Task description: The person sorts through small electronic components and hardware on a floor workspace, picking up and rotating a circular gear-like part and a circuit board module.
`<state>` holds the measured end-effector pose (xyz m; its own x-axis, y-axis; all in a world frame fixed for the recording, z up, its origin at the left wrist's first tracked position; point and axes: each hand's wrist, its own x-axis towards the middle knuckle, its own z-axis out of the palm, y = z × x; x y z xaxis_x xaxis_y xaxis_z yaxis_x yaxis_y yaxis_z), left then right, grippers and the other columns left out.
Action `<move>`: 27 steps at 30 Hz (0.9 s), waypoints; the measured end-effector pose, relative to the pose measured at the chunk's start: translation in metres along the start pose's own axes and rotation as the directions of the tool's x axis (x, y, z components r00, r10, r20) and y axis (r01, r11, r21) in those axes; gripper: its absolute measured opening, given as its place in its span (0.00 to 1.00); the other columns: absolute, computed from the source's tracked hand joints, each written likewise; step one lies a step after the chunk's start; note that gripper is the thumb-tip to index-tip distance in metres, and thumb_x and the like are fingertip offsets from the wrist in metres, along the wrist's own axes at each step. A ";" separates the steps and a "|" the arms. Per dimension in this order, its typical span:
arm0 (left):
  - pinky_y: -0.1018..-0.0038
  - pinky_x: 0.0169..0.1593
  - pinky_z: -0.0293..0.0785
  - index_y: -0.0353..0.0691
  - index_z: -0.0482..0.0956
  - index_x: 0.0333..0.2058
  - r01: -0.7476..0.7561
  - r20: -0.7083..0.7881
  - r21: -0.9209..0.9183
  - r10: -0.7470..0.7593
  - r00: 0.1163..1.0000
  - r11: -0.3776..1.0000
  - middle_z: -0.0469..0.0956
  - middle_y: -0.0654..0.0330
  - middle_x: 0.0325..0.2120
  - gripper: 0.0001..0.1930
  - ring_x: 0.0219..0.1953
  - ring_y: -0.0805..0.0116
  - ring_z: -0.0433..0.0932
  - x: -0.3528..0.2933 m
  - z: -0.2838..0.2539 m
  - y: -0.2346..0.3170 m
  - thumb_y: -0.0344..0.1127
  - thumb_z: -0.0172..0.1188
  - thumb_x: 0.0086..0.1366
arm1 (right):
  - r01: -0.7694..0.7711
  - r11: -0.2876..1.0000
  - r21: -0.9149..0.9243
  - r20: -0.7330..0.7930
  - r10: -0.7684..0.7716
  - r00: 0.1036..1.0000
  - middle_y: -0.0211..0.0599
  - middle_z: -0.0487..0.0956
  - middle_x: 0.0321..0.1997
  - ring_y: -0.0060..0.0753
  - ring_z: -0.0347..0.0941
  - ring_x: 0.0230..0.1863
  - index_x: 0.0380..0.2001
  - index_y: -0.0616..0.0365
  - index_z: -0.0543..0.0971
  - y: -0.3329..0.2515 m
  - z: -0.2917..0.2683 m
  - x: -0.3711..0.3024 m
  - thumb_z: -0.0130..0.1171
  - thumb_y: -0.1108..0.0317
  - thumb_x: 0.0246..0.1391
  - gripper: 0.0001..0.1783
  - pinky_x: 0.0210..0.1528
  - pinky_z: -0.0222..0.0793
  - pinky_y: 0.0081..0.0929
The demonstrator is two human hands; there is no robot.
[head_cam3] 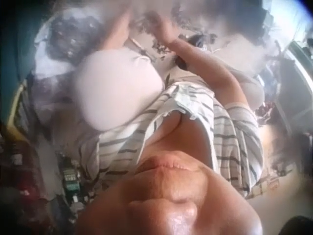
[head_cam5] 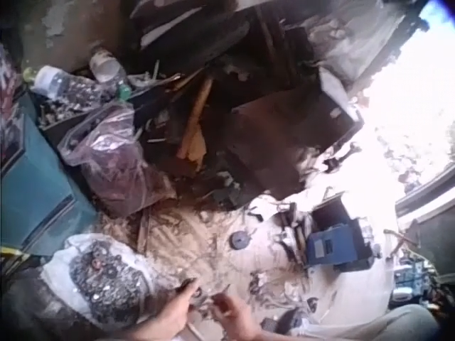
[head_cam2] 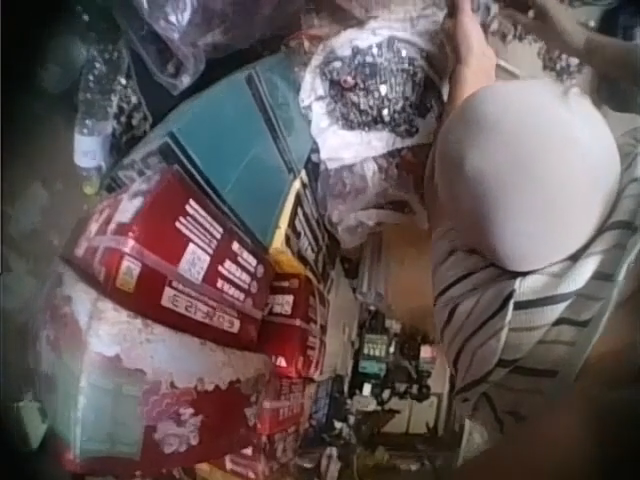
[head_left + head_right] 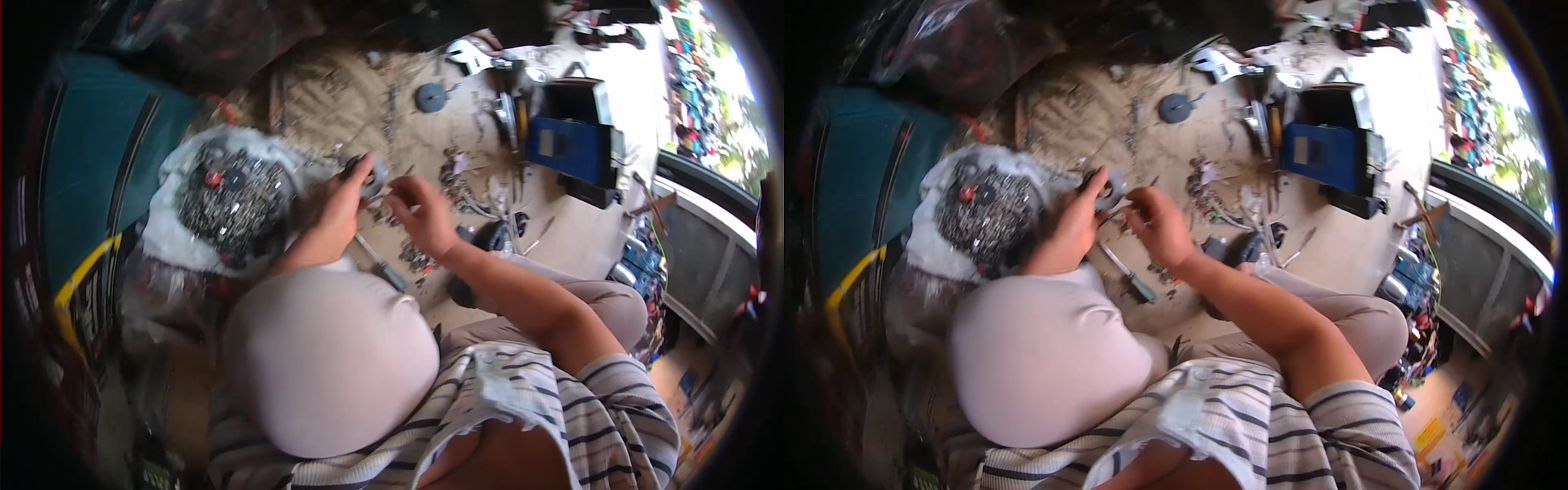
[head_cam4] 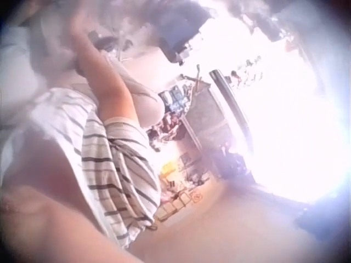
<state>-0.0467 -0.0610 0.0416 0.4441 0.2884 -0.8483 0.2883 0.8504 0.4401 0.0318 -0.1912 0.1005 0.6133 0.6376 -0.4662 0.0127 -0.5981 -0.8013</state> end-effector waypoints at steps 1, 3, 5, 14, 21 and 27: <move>0.75 0.32 0.70 0.41 0.80 0.37 -0.018 0.079 -0.028 0.020 0.997 0.999 0.77 0.63 0.31 0.21 0.32 0.74 0.73 0.002 0.006 -0.010 0.53 0.67 0.58 | -0.046 0.991 0.122 -0.013 0.048 0.999 0.43 0.78 0.36 0.39 0.77 0.39 0.42 0.60 0.75 -0.003 -0.006 0.003 0.64 0.69 0.52 0.14 0.41 0.73 0.33; 0.75 0.36 0.71 0.38 0.79 0.39 0.042 0.227 -0.015 -0.038 0.973 0.999 0.78 0.62 0.32 0.16 0.33 0.73 0.75 -0.011 0.021 0.001 0.47 0.61 0.65 | 0.197 0.969 -0.145 -0.055 -0.207 0.977 0.45 0.77 0.42 0.42 0.76 0.41 0.45 0.59 0.75 0.017 -0.002 0.009 0.62 0.67 0.55 0.16 0.44 0.71 0.35; 0.80 0.34 0.70 0.40 0.79 0.41 0.108 0.227 -0.048 -0.094 0.969 0.993 0.78 0.65 0.31 0.16 0.32 0.75 0.75 0.011 0.006 -0.021 0.47 0.60 0.65 | 0.230 0.972 -0.042 -0.129 -0.233 0.964 0.46 0.77 0.36 0.43 0.75 0.39 0.42 0.58 0.75 0.022 0.004 0.017 0.62 0.69 0.54 0.13 0.43 0.71 0.36; 0.77 0.33 0.70 0.37 0.77 0.46 -0.173 0.077 0.431 0.155 0.985 0.886 0.78 0.63 0.37 0.21 0.35 0.72 0.74 0.012 -0.018 -0.039 0.49 0.58 0.67 | -0.059 0.990 -0.131 0.058 0.067 0.996 0.45 0.78 0.29 0.49 0.75 0.32 0.32 0.60 0.73 0.043 -0.019 0.010 0.61 0.63 0.52 0.12 0.37 0.72 0.38; 0.69 0.43 0.74 0.33 0.77 0.42 -0.405 0.203 0.592 0.357 0.912 0.697 0.81 0.55 0.35 0.13 0.36 0.66 0.78 0.009 -0.049 -0.047 0.35 0.62 0.61 | -0.112 0.906 -0.409 0.091 0.163 0.982 0.49 0.79 0.42 0.54 0.75 0.45 0.46 0.54 0.73 0.036 -0.008 0.020 0.61 0.53 0.51 0.24 0.45 0.71 0.44; 0.76 0.33 0.74 0.35 0.79 0.38 -0.180 0.213 0.240 0.129 0.968 0.954 0.80 0.61 0.28 0.11 0.31 0.76 0.77 0.021 -0.028 -0.066 0.37 0.58 0.66 | 0.414 0.815 -0.406 0.097 -0.412 0.906 0.47 0.71 0.50 0.54 0.67 0.53 0.50 0.57 0.70 0.015 -0.008 0.021 0.65 0.65 0.46 0.27 0.53 0.67 0.40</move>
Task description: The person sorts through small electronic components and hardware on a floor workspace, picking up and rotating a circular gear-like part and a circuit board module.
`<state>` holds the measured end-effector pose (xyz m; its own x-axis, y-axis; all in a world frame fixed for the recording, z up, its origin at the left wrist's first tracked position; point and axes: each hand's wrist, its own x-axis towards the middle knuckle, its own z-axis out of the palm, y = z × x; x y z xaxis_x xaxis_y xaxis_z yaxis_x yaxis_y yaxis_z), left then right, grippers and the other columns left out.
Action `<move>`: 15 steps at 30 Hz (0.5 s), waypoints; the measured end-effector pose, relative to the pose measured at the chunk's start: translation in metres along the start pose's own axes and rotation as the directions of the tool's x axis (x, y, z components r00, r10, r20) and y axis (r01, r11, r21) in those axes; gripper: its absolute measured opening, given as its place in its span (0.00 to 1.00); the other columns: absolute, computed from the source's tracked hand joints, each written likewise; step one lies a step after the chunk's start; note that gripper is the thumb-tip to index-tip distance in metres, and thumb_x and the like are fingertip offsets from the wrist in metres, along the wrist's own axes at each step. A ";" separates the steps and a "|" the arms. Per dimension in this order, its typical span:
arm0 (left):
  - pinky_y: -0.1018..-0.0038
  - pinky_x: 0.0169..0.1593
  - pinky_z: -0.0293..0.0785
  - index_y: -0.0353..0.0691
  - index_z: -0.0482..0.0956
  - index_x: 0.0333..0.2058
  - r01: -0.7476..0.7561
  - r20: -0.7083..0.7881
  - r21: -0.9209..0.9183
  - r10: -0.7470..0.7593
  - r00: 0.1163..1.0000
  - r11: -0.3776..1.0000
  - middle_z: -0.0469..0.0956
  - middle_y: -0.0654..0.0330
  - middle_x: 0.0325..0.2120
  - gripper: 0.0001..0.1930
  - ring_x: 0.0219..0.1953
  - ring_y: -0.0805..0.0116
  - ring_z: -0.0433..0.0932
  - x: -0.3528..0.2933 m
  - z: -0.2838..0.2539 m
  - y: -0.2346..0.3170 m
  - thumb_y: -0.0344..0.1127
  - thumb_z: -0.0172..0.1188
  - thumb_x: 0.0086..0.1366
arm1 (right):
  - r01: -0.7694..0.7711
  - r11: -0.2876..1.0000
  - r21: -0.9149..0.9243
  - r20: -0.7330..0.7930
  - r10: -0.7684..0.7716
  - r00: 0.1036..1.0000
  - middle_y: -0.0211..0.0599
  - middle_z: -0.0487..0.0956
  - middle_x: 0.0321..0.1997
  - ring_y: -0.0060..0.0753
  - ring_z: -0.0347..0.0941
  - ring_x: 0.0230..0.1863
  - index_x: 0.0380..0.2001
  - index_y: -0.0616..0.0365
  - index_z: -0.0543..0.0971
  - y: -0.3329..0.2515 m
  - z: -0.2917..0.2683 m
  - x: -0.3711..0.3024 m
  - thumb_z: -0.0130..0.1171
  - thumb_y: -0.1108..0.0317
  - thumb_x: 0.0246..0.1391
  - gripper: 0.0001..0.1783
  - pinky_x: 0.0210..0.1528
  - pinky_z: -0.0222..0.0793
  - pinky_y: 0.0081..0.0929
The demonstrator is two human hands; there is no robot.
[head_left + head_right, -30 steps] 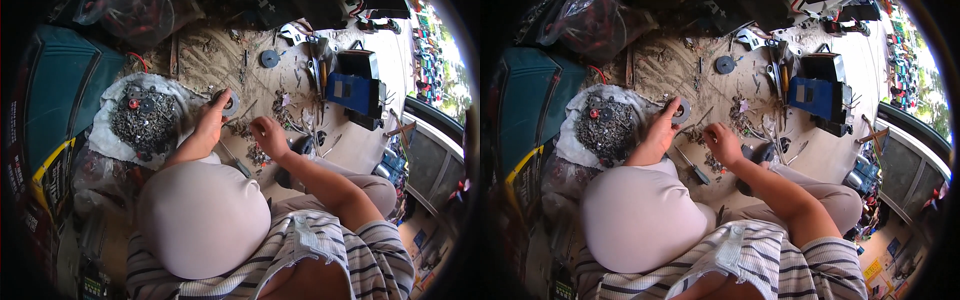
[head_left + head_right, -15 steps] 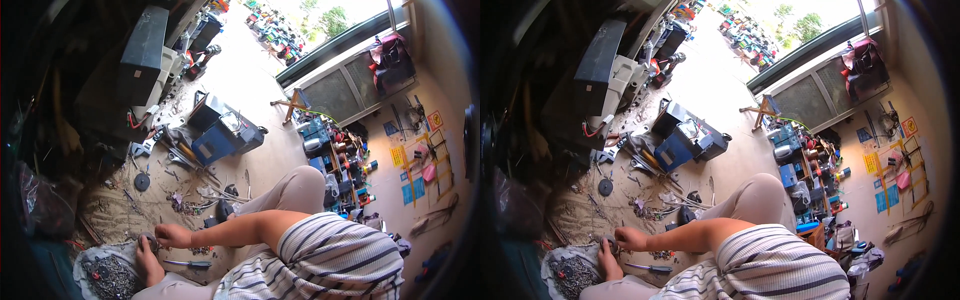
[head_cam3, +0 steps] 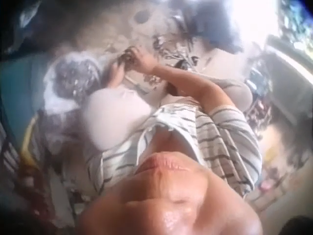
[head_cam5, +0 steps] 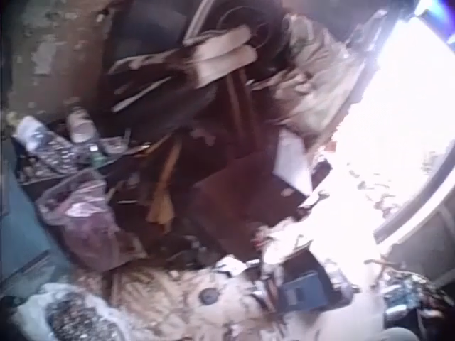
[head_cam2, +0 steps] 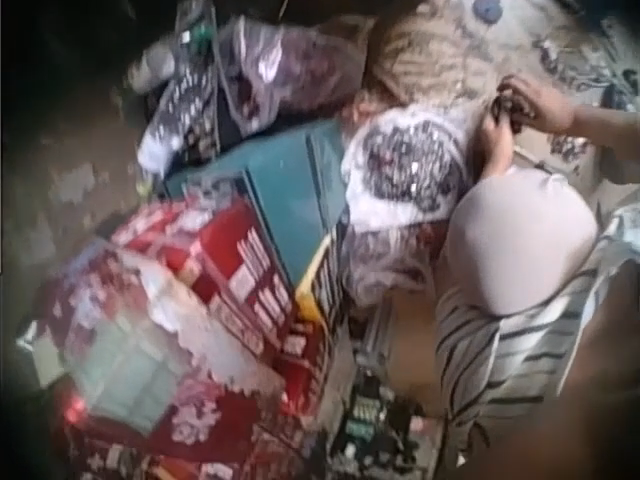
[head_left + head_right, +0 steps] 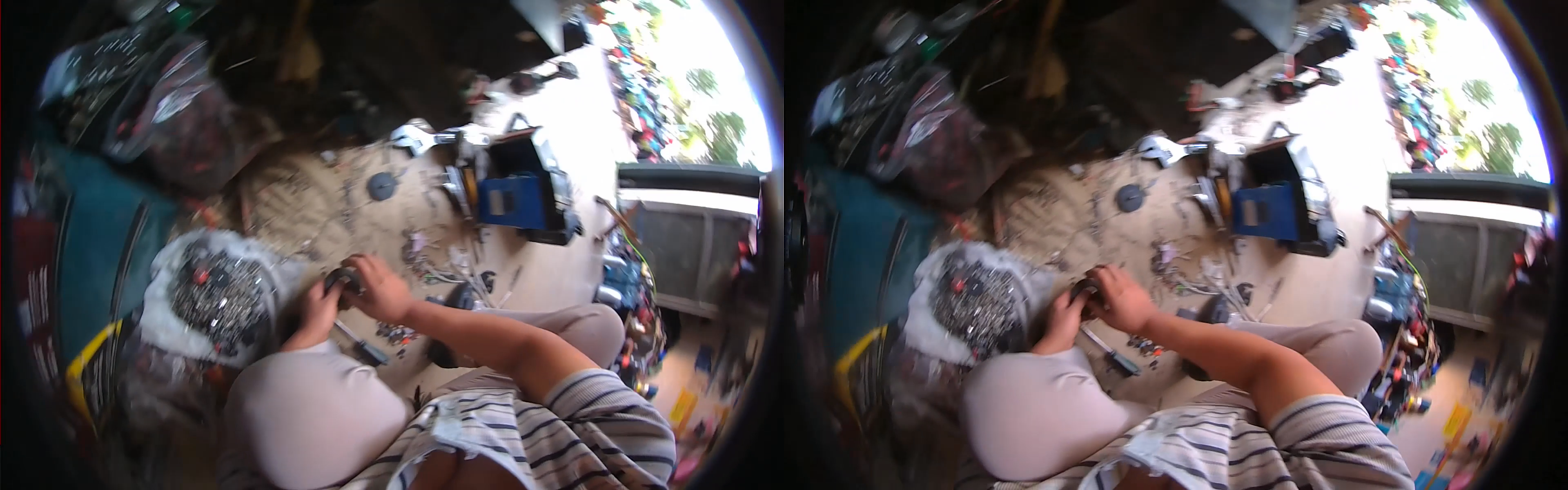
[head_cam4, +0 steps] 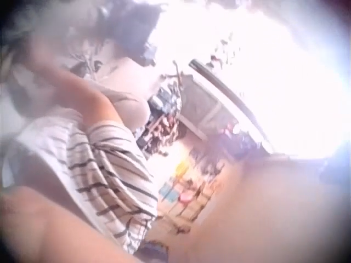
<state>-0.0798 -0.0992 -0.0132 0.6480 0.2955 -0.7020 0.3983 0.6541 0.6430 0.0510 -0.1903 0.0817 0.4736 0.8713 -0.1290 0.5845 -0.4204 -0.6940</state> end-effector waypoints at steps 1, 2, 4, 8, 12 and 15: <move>0.77 0.30 0.75 0.35 0.78 0.39 0.036 0.015 -0.137 -0.035 0.999 0.990 0.79 0.61 0.29 0.12 0.30 0.77 0.77 -0.005 0.007 0.013 0.39 0.55 0.68 | -0.028 0.999 -0.042 0.066 0.030 0.997 0.46 0.71 0.51 0.53 0.67 0.53 0.50 0.56 0.70 -0.002 -0.002 -0.001 0.66 0.65 0.44 0.28 0.53 0.67 0.40; 0.77 0.33 0.77 0.35 0.78 0.41 0.058 0.024 -0.191 -0.054 0.998 0.980 0.79 0.61 0.32 0.13 0.31 0.74 0.78 -0.007 0.004 0.018 0.39 0.53 0.69 | -0.017 1.000 -0.002 0.072 0.017 0.997 0.44 0.70 0.52 0.52 0.67 0.54 0.50 0.55 0.71 -0.007 0.000 0.002 0.67 0.64 0.43 0.28 0.54 0.67 0.40; 0.76 0.34 0.78 0.34 0.77 0.42 0.078 0.025 -0.183 -0.075 0.997 0.980 0.80 0.59 0.34 0.13 0.33 0.72 0.79 -0.015 0.000 0.034 0.38 0.52 0.70 | -0.026 1.000 0.000 0.113 0.026 0.993 0.44 0.69 0.54 0.52 0.67 0.55 0.51 0.55 0.71 -0.005 0.006 0.006 0.68 0.63 0.43 0.30 0.56 0.67 0.39; 0.78 0.35 0.77 0.34 0.78 0.43 0.037 0.040 -0.256 -0.027 0.999 0.966 0.81 0.60 0.36 0.15 0.34 0.73 0.80 -0.021 -0.005 0.048 0.40 0.49 0.71 | 0.099 0.995 -0.021 0.168 -0.094 0.981 0.47 0.69 0.55 0.52 0.70 0.53 0.50 0.57 0.71 -0.005 -0.002 0.017 0.71 0.65 0.41 0.31 0.54 0.69 0.39; 0.78 0.34 0.77 0.35 0.79 0.42 -0.007 0.041 -0.206 0.016 0.999 0.979 0.81 0.61 0.33 0.16 0.34 0.74 0.80 -0.023 -0.018 0.060 0.42 0.49 0.72 | 0.015 0.999 0.049 0.280 -0.028 0.960 0.50 0.69 0.55 0.53 0.76 0.44 0.42 0.58 0.77 0.000 0.006 0.032 0.71 0.66 0.44 0.21 0.46 0.76 0.38; 0.76 0.32 0.76 0.37 0.80 0.39 -0.082 -0.049 -0.060 0.079 0.996 0.995 0.81 0.61 0.29 0.16 0.28 0.72 0.80 -0.020 -0.019 0.069 0.44 0.51 0.71 | 0.005 0.994 0.111 0.222 -0.030 0.975 0.50 0.72 0.52 0.50 0.77 0.45 0.37 0.59 0.78 0.015 0.007 0.047 0.71 0.67 0.44 0.17 0.46 0.76 0.38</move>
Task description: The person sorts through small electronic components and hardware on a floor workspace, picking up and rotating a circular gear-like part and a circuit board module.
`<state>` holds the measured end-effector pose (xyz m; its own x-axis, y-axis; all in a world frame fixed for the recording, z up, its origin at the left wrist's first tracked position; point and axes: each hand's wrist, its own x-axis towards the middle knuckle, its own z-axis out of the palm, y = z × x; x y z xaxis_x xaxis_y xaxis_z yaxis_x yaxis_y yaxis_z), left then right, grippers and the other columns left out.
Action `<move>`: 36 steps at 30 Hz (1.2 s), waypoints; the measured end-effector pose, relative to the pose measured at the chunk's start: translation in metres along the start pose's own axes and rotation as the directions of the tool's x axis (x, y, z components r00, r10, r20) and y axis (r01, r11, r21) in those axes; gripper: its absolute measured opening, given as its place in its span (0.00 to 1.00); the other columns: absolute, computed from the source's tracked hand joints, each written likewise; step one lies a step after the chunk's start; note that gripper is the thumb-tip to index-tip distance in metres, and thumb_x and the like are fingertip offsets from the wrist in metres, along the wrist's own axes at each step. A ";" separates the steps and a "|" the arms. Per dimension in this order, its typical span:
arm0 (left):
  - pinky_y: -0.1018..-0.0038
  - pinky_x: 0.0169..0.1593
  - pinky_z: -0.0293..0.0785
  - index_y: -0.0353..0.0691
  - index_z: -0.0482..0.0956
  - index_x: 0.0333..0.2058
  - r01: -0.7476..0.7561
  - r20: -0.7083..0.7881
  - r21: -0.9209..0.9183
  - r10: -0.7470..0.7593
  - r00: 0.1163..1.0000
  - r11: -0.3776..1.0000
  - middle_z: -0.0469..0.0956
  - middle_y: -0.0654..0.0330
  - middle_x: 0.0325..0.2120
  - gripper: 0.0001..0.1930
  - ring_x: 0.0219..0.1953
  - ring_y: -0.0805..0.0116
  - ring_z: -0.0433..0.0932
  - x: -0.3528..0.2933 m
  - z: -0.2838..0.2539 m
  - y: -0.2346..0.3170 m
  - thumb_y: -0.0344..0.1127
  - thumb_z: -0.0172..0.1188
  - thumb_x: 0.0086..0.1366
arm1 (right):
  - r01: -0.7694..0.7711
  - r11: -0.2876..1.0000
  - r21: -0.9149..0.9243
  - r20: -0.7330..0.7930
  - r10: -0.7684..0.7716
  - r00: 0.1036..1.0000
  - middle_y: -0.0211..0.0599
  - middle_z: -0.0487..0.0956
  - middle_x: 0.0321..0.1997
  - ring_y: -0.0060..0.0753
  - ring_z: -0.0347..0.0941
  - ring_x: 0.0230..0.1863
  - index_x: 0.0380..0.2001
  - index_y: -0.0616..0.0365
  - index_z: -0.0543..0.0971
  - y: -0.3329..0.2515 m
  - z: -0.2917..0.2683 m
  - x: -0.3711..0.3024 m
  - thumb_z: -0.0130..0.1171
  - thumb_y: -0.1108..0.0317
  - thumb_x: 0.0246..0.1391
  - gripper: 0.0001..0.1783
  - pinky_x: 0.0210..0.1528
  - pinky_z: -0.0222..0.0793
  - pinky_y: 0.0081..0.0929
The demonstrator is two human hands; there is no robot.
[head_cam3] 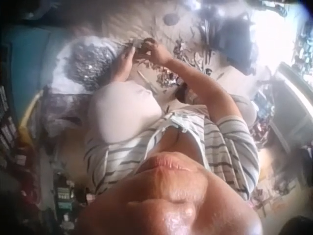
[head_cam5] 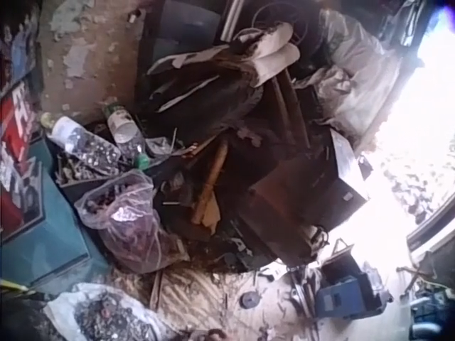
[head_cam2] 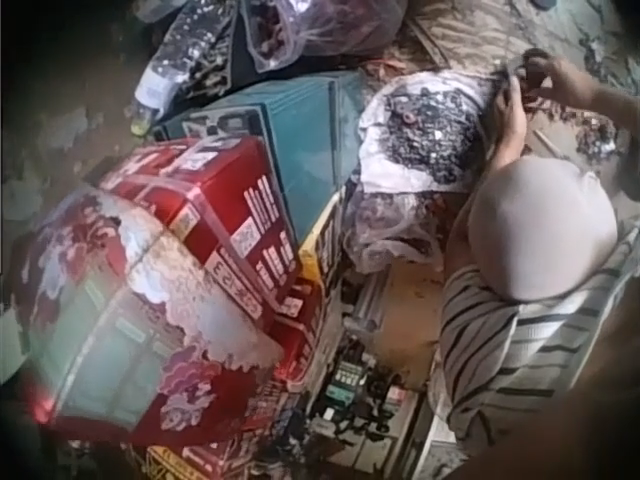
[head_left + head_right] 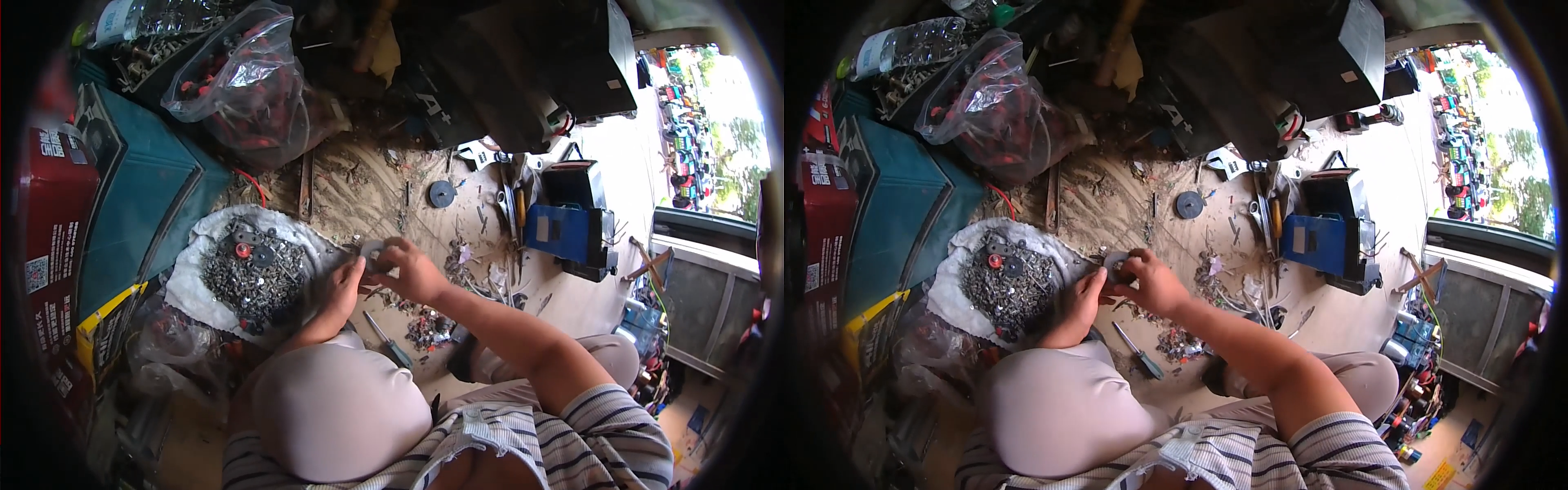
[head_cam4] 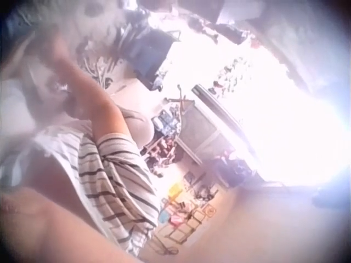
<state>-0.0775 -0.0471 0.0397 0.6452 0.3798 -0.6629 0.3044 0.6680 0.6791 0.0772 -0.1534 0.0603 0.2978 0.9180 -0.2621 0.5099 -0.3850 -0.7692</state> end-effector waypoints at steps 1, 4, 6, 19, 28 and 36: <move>0.76 0.32 0.76 0.37 0.80 0.39 -0.002 -0.001 -0.001 0.002 1.000 1.000 0.81 0.61 0.29 0.16 0.28 0.72 0.80 0.002 -0.001 -0.003 0.44 0.51 0.71 | -0.084 0.996 0.010 -0.014 0.084 0.996 0.51 0.73 0.49 0.50 0.76 0.46 0.37 0.59 0.79 -0.003 -0.006 0.012 0.71 0.66 0.45 0.16 0.48 0.75 0.38; 0.65 0.32 0.74 0.38 0.79 0.37 -0.425 0.104 0.628 0.470 0.876 0.652 0.81 0.52 0.26 0.11 0.28 0.54 0.81 -0.001 -0.007 -0.014 0.40 0.57 0.67 | -0.064 0.995 -0.076 -0.217 0.046 0.975 0.49 0.78 0.40 0.52 0.74 0.46 0.35 0.59 0.80 0.010 -0.024 0.060 0.67 0.62 0.47 0.14 0.47 0.74 0.41; 0.62 0.32 0.73 0.41 0.78 0.31 -0.563 0.297 0.731 0.562 0.772 0.387 0.78 0.54 0.24 0.07 0.27 0.52 0.77 0.000 -0.018 -0.021 0.38 0.59 0.63 | -0.081 0.989 -0.124 -0.310 0.039 0.950 0.49 0.78 0.39 0.52 0.74 0.44 0.34 0.59 0.80 0.014 -0.039 0.098 0.66 0.62 0.48 0.13 0.46 0.73 0.40; 0.62 0.33 0.72 0.43 0.73 0.25 -0.626 0.433 0.749 0.557 0.708 0.214 0.75 0.57 0.21 0.07 0.26 0.56 0.75 0.002 -0.025 -0.038 0.36 0.60 0.60 | -0.419 0.836 -0.354 -0.616 0.128 0.777 0.50 0.74 0.48 0.55 0.72 0.48 0.42 0.53 0.79 0.043 -0.031 0.207 0.61 0.53 0.49 0.20 0.46 0.71 0.47; 0.63 0.32 0.72 0.45 0.74 0.25 -0.611 0.423 0.761 0.550 0.721 0.216 0.75 0.58 0.22 0.07 0.27 0.57 0.75 0.005 -0.021 -0.041 0.38 0.60 0.60 | -0.200 0.922 -0.331 -0.470 0.023 0.882 0.47 0.72 0.50 0.55 0.67 0.51 0.38 0.51 0.79 0.047 -0.034 0.190 0.65 0.58 0.46 0.16 0.50 0.67 0.46; 0.61 0.34 0.73 0.43 0.74 0.25 -0.581 0.383 0.769 0.534 0.753 0.268 0.75 0.56 0.23 0.08 0.28 0.53 0.76 0.004 -0.024 -0.043 0.38 0.59 0.60 | 0.020 0.968 -0.248 -0.292 -0.094 0.952 0.44 0.71 0.54 0.54 0.66 0.52 0.37 0.53 0.77 0.011 -0.001 0.086 0.69 0.65 0.41 0.17 0.54 0.66 0.43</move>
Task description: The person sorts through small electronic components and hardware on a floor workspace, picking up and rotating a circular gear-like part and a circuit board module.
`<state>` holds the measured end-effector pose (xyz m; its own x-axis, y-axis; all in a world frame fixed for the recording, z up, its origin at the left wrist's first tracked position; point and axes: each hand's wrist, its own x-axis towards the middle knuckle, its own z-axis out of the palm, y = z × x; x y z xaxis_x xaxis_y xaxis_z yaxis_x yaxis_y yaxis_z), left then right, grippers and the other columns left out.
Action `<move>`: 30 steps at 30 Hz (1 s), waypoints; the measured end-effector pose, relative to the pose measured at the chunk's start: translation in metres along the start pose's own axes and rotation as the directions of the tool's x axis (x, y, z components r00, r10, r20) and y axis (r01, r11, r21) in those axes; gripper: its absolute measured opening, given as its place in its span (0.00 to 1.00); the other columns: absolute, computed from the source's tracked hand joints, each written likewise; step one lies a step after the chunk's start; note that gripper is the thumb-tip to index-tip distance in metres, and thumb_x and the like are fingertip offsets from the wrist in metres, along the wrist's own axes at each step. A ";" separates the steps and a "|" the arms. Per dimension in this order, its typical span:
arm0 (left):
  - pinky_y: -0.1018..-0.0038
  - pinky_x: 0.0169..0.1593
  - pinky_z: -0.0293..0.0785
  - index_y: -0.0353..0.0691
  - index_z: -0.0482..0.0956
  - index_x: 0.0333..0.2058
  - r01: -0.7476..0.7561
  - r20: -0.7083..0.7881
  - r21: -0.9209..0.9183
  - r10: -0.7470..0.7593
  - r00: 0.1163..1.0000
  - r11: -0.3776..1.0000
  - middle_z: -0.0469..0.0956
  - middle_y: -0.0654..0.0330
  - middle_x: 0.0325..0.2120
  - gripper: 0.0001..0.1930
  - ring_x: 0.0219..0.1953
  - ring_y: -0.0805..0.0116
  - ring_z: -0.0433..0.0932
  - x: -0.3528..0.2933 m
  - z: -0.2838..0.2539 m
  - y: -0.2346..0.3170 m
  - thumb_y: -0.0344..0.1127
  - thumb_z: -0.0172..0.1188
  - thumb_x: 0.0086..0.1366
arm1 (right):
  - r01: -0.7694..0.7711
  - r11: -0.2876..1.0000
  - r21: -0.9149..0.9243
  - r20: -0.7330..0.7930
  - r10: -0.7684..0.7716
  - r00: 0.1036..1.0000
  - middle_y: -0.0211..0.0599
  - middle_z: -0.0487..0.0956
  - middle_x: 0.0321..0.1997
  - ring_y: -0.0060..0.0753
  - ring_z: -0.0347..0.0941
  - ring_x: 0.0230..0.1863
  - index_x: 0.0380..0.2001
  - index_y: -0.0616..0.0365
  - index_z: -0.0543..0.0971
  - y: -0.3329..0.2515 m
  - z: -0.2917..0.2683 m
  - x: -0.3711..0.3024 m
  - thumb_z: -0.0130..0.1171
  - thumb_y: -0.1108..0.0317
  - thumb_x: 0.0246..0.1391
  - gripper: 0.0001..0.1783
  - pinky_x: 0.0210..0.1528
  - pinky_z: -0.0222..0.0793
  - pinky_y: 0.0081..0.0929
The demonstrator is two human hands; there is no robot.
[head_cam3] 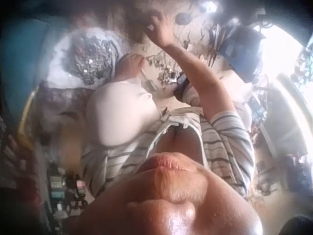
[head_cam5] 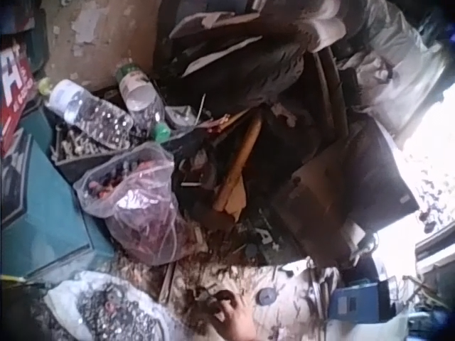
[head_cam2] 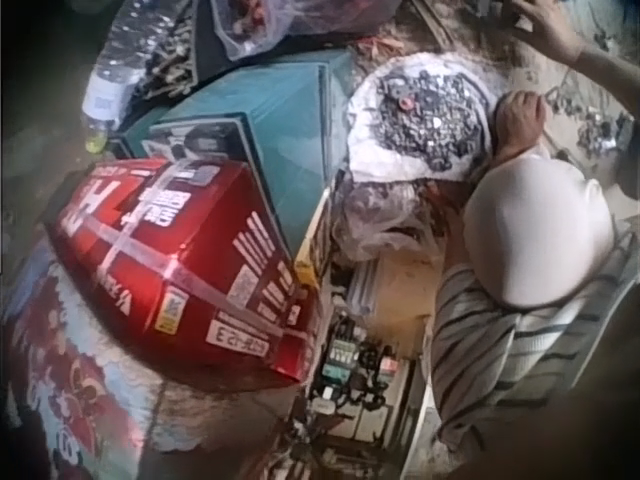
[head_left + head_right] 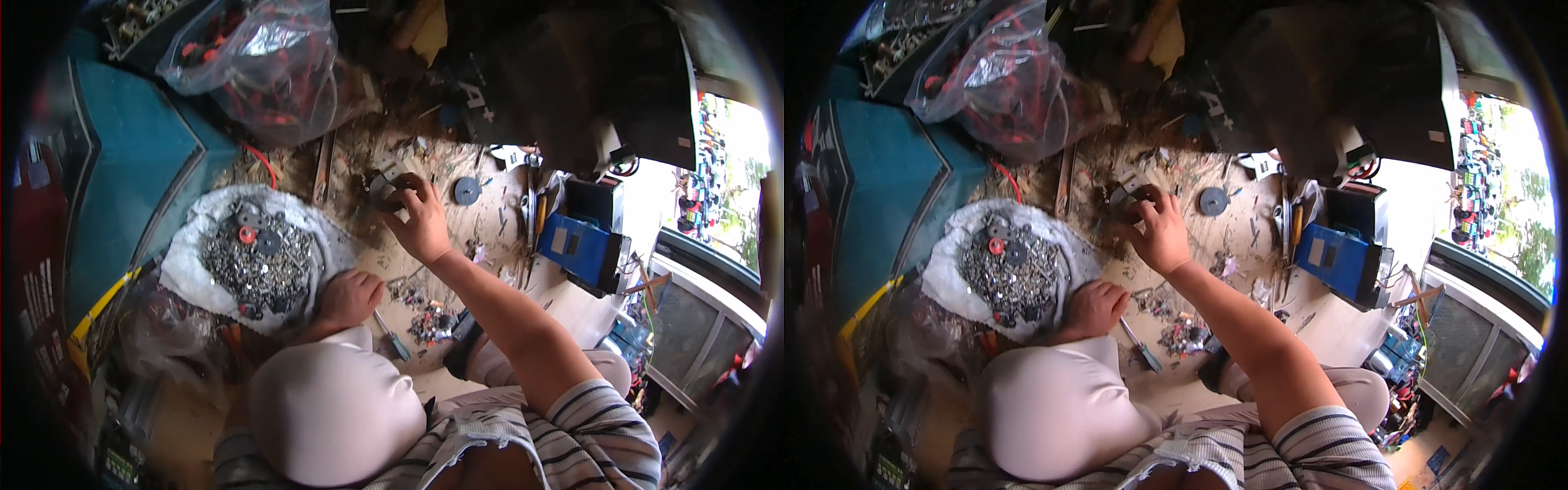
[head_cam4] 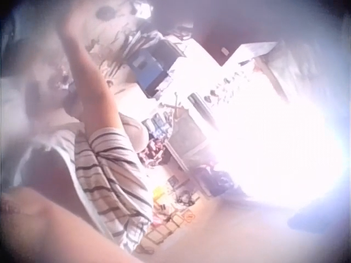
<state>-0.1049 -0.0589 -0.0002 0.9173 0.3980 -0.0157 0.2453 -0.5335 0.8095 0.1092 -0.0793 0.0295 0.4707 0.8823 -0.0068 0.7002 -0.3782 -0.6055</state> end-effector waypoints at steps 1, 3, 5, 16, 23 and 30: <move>0.59 0.34 0.73 0.42 0.75 0.26 0.013 -0.008 -0.023 -0.013 1.000 1.000 0.76 0.55 0.24 0.07 0.29 0.52 0.76 -0.003 0.000 -0.001 0.37 0.59 0.61 | 0.003 0.999 0.051 0.001 -0.004 1.000 0.44 0.71 0.54 0.54 0.66 0.52 0.37 0.53 0.77 -0.004 0.000 -0.014 0.69 0.65 0.40 0.18 0.53 0.66 0.43; 0.58 0.34 0.73 0.42 0.77 0.32 0.106 -0.011 -0.022 -0.106 0.994 0.994 0.77 0.53 0.27 0.05 0.30 0.49 0.77 -0.004 0.001 0.000 0.36 0.57 0.62 | -0.046 0.987 0.151 0.035 0.041 0.999 0.45 0.70 0.55 0.54 0.66 0.53 0.36 0.54 0.77 -0.003 -0.002 -0.038 0.71 0.64 0.41 0.17 0.55 0.65 0.42; 0.56 0.36 0.74 0.42 0.77 0.37 0.126 -0.072 -0.072 -0.131 0.989 0.989 0.78 0.52 0.30 0.06 0.31 0.47 0.77 -0.004 0.003 -0.001 0.35 0.56 0.63 | -0.202 0.938 0.281 0.068 0.191 0.979 0.45 0.70 0.54 0.49 0.69 0.50 0.36 0.56 0.77 -0.005 0.001 -0.061 0.72 0.64 0.42 0.18 0.53 0.67 0.39; 0.79 0.27 0.72 0.40 0.70 0.55 0.370 0.244 -0.926 -0.623 0.743 0.078 0.77 0.63 0.38 0.30 0.31 0.74 0.78 0.030 -0.021 0.017 0.61 0.40 0.71 | -0.129 0.923 0.364 0.125 0.089 0.988 0.47 0.69 0.56 0.49 0.69 0.55 0.37 0.59 0.77 -0.026 -0.028 -0.086 0.72 0.67 0.44 0.18 0.56 0.66 0.36; 0.81 0.24 0.62 0.43 0.69 0.57 0.362 0.165 -0.903 -0.590 0.791 0.232 0.70 0.70 0.27 0.28 0.25 0.81 0.66 0.025 -0.013 0.017 0.57 0.52 0.68 | 0.056 0.958 0.282 0.207 -0.117 0.971 0.47 0.71 0.55 0.52 0.69 0.51 0.36 0.56 0.77 -0.040 -0.037 -0.096 0.71 0.68 0.40 0.18 0.53 0.68 0.41; 0.70 0.30 0.69 0.36 0.77 0.33 0.463 -0.020 -0.650 -0.622 0.783 0.603 0.75 0.58 0.20 0.18 0.24 0.70 0.72 0.019 -0.007 0.018 0.49 0.58 0.66 | 0.130 0.965 0.226 0.306 -0.197 0.931 0.46 0.72 0.54 0.53 0.71 0.51 0.35 0.55 0.76 -0.045 -0.043 -0.100 0.70 0.67 0.40 0.16 0.53 0.68 0.42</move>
<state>-0.0851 -0.0557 0.0186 0.5590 0.6581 -0.5045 0.3689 0.3475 0.8621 0.0534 -0.1625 0.0919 0.1360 0.9821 -0.1306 0.6161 -0.1871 -0.7651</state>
